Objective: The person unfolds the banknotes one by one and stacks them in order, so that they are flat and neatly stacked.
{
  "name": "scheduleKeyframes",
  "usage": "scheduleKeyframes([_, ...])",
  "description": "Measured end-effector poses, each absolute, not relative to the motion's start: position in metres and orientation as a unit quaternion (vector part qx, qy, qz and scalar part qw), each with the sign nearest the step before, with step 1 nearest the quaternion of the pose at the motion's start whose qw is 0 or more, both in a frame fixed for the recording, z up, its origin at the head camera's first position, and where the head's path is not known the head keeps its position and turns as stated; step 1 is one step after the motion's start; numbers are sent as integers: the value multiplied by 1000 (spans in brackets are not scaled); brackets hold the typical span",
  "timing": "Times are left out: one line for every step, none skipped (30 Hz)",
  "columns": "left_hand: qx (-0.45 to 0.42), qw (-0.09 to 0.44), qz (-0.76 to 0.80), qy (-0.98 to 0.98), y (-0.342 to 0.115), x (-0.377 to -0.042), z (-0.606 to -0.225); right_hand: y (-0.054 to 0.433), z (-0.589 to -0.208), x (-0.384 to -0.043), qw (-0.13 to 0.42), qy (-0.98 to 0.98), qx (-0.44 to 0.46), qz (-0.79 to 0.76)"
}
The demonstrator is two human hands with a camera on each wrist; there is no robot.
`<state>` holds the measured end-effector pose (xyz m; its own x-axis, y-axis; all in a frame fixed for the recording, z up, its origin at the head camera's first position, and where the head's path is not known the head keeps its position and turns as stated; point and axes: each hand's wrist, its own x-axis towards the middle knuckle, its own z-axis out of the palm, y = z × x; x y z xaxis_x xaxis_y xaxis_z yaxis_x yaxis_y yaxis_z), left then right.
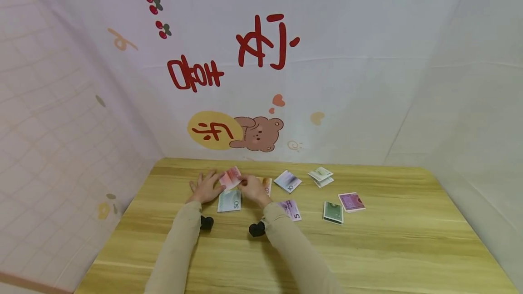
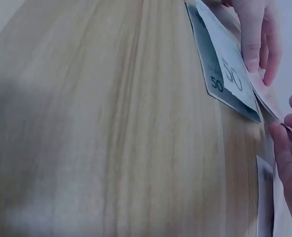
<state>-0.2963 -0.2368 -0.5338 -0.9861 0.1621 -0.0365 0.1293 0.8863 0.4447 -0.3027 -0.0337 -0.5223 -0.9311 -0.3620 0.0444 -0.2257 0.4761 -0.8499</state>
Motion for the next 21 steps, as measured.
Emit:
scheduleKeyframes([77, 34, 229, 970, -236, -297, -534, -33, -522, -303, 68, 855, -171, -485])
scheduleKeyframes([78, 30, 231, 969, -235, -297, -534, -33, -523, -303, 64, 852, -169, -491])
scheduleKeyframes([81, 24, 234, 969, -234, -298, -534, -32, -523, -304, 59, 850, -168, -497])
scheduleKeyframes([84, 16, 238, 968, -233, -298, -534, -32, -523, -305, 50, 846, -167, -504])
scheduleKeyframes([88, 8, 243, 966, -231, -298, -534, -31, -523, -305, 41, 844, -164, -510])
scheduleKeyframes([94, -1, 250, 964, -229, -298, -534, -30, -523, -305, 31, 839, -162, -519])
scheduleKeyframes([100, -12, 253, 962, -226, -298, -534, -28, -522, -305, 20, 833, -160, -530])
scheduleKeyframes([106, -23, 256, 961, -222, -298, -533, -26, -521, -305, 7, 827, -155, -540])
scheduleKeyframes([116, -35, 261, 958, -217, -298, -533, -24, -520, -305, -6, 819, -151, -553])
scheduleKeyframes([125, -46, 267, 954, -212, -299, -531, -22, -519, -305, -18, 814, -141, -564])
scheduleKeyframes([136, -58, 272, 951, -206, -299, -530, -18, -517, -304, -30, 807, -131, -575])
scheduleKeyframes([148, -71, 278, 946, -199, -300, -528, -15, -516, -304, -42, 799, -122, -588])
scheduleKeyframes([159, -83, 284, 942, -193, -301, -526, -12, -514, -304, -54, 792, -111, -598])
scheduleKeyframes([172, -94, 294, 936, -187, -301, -524, -8, -512, -304, -66, 787, -99, -605])
scheduleKeyframes([185, -106, 303, 929, -180, -302, -522, -4, -510, -303, -78, 781, -90, -613])
scheduleKeyframes([196, -117, 310, 923, -175, -302, -520, 0, -509, -303, -85, 776, -78, -620])
scheduleKeyframes([206, -126, 317, 917, -169, -302, -519, 3, -508, -303, -93, 769, -73, -628])
scheduleKeyframes([214, -134, 324, 912, -164, -301, -519, 6, -508, -303, -102, 765, -69, -633])
scheduleKeyframes([225, -143, 329, 906, -159, -301, -517, 10, -507, -303, -110, 761, -67, -635])
scheduleKeyframes([234, -147, 336, 900, -154, -300, -516, 14, -507, -302, -117, 757, -67, -639])
scheduleKeyframes([243, -150, 343, 895, -149, -299, -515, 18, -506, -302, -121, 754, -66, -642])
